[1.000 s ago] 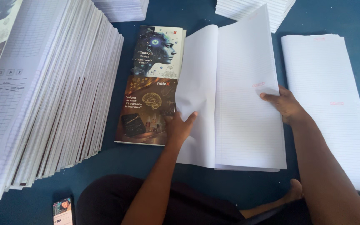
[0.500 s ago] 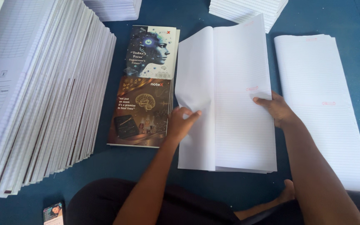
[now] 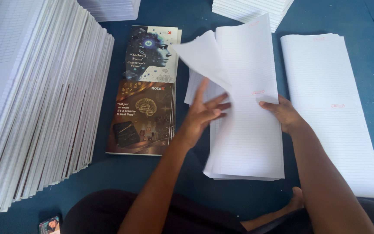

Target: The person assembles notebooks by inserting loose index and lined pages into printed covers. They repeatedly pick up a cover, open it, insert a stack of pages, and place the completed notebook onto a growing pile.

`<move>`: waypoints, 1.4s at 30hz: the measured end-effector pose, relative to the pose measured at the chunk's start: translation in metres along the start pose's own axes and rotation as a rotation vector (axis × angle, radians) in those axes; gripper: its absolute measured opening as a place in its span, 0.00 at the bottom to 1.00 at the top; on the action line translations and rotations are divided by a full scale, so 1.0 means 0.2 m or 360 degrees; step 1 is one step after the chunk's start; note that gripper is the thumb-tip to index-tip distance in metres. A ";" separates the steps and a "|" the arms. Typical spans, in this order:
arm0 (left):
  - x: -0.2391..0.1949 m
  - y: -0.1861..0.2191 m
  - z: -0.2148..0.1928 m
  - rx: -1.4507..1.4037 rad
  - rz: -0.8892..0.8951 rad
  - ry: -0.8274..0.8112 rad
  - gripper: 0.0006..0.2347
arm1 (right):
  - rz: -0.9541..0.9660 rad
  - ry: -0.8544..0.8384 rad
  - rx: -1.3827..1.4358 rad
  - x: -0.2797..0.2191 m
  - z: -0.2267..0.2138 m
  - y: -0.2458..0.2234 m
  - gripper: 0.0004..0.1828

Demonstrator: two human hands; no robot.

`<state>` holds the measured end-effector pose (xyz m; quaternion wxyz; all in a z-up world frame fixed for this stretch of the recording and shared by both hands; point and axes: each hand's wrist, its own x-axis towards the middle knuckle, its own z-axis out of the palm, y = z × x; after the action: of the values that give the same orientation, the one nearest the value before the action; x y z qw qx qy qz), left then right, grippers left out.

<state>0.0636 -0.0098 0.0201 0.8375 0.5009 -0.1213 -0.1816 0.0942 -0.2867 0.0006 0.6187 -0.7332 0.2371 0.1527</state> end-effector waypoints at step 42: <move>0.11 -0.18 -0.24 -0.0265 -0.0244 0.0714 0.20 | -0.0268 -0.0069 -0.0055 -0.20 0.18 -0.09 0.31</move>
<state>0.0957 0.0039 -0.0332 0.8656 0.4657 0.1213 -0.1383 0.0721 -0.2434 0.0296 0.6216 -0.7577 0.1586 0.1200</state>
